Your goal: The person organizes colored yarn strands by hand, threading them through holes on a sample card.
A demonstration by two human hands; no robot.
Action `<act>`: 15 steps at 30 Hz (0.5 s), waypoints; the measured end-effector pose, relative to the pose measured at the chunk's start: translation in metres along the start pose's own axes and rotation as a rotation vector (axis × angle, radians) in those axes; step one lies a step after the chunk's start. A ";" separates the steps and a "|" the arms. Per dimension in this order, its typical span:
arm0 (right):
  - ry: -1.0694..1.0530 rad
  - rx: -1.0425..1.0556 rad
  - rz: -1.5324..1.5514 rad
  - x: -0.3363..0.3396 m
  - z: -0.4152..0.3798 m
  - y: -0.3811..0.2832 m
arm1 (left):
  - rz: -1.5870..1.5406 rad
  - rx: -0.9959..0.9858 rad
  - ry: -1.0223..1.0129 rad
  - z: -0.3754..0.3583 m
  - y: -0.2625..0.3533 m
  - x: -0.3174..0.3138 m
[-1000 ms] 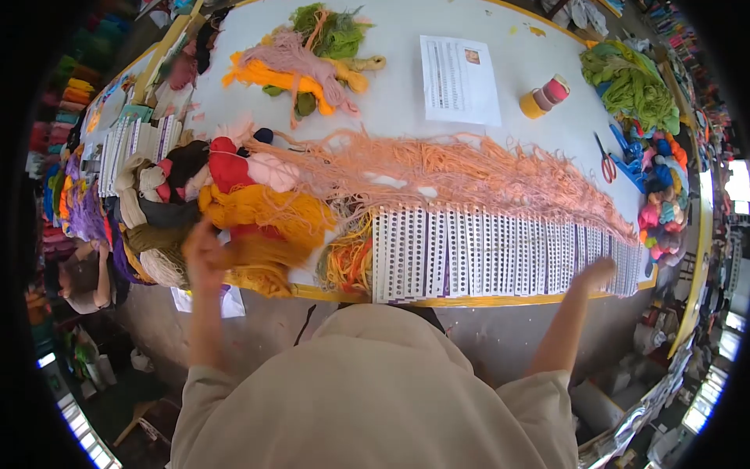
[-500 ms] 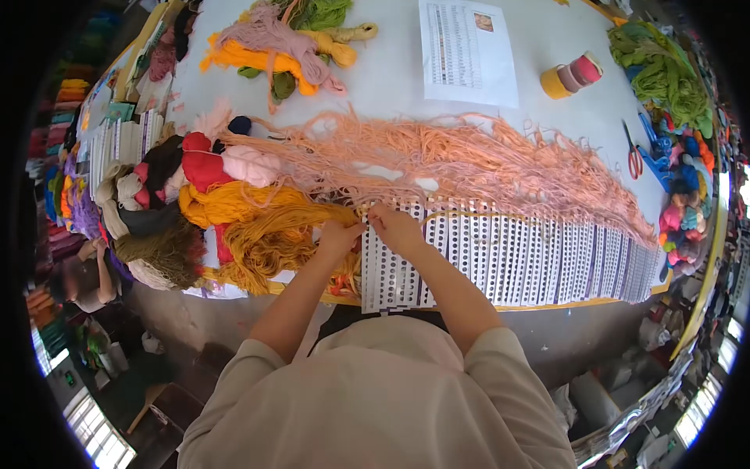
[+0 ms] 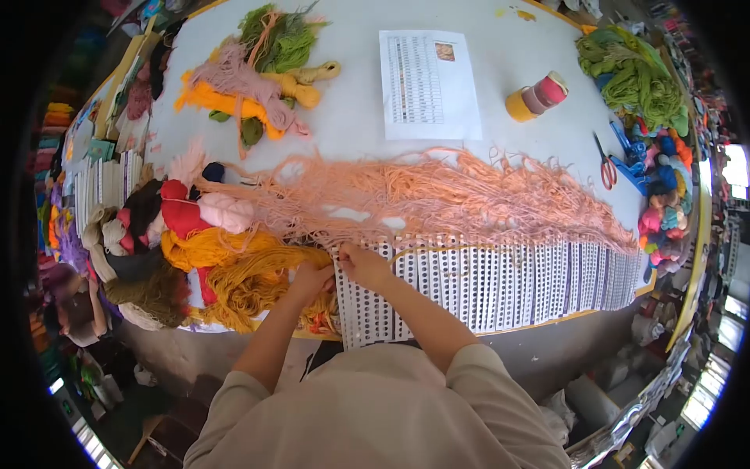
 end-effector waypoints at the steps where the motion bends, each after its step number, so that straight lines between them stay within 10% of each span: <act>1: 0.013 0.005 0.001 0.000 0.000 -0.001 | 0.120 -0.160 0.054 0.007 -0.005 0.006; 4: 0.008 0.001 0.058 -0.005 0.001 0.007 | 0.357 -0.265 0.222 -0.015 0.015 0.016; 7: -0.011 -0.031 0.094 -0.005 0.003 0.011 | -0.276 -0.165 0.166 -0.028 0.009 0.023; 9: -0.013 -0.033 0.103 -0.004 0.002 0.009 | -0.887 0.100 -0.392 -0.041 0.009 -0.005; 15: -0.139 -0.167 0.487 -0.008 0.004 0.013 | 0.047 -0.063 -0.111 -0.020 0.007 -0.016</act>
Point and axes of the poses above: each hand's wrist, its own z-axis towards the middle knuckle, its own x-axis out of the back of the hand, y = z × x, the point moved 5 cm from there along z, towards the middle knuckle, and after that the axes turned 8 degrees about z, right-handed, at the moved point
